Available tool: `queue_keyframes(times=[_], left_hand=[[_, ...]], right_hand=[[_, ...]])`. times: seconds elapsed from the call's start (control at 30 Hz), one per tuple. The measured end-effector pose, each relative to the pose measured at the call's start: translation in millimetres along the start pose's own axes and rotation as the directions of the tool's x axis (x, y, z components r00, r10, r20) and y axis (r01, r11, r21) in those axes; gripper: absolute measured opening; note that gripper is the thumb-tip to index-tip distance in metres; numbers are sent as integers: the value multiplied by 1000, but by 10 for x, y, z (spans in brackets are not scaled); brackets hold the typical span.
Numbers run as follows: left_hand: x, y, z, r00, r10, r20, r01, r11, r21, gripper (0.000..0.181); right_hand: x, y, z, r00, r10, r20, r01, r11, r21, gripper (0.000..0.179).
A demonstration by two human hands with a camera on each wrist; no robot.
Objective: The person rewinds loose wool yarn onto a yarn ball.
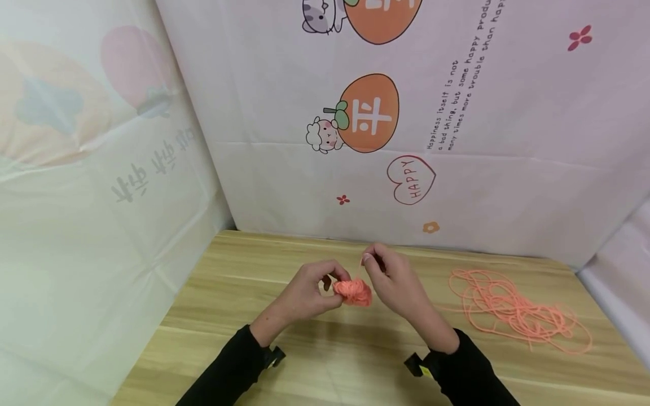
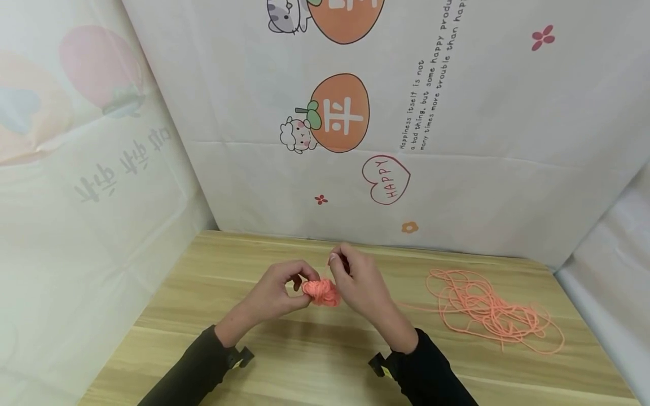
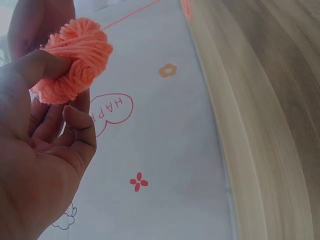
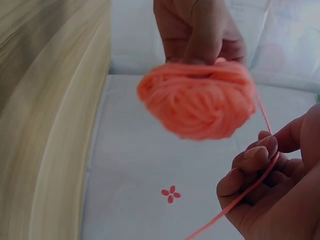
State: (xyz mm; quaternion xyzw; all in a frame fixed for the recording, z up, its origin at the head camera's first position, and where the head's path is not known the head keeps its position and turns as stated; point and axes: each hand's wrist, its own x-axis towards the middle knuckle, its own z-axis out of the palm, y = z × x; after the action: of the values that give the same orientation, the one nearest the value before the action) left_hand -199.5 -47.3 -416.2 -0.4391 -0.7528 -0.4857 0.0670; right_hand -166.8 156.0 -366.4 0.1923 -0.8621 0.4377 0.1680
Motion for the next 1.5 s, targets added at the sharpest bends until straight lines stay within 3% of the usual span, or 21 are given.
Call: queue_keyframes(times=[0.1, 0.33, 0.67, 0.93, 1.13, 1.5], left_hand=[[16, 139, -25, 1000, 19, 4, -19, 1000, -25, 27], [26, 167, -32, 1000, 15, 8, -15, 997, -77, 28], [33, 161, -47, 999, 33, 1, -33, 991, -126, 28], [26, 162, -50, 1000, 14, 0, -13, 981, -192, 28], [22, 155, -56, 1000, -21, -18, 16, 966, -256, 25], [22, 136, -63, 997, -25, -70, 7, 970, -243, 26]], right_hand=[[38, 173, 39, 1000, 5, 16, -6, 1000, 10, 20], [55, 414, 145, 998, 1, 68, -3, 1000, 27, 18], [33, 197, 116, 980, 46, 193, -75, 986, 146, 18], [16, 315, 166, 965, 76, 249, -132, 968, 214, 21], [-21, 417, 240, 960, 51, 277, -134, 948, 289, 18], [-85, 470, 295, 961, 72, 266, -151, 945, 289, 11]])
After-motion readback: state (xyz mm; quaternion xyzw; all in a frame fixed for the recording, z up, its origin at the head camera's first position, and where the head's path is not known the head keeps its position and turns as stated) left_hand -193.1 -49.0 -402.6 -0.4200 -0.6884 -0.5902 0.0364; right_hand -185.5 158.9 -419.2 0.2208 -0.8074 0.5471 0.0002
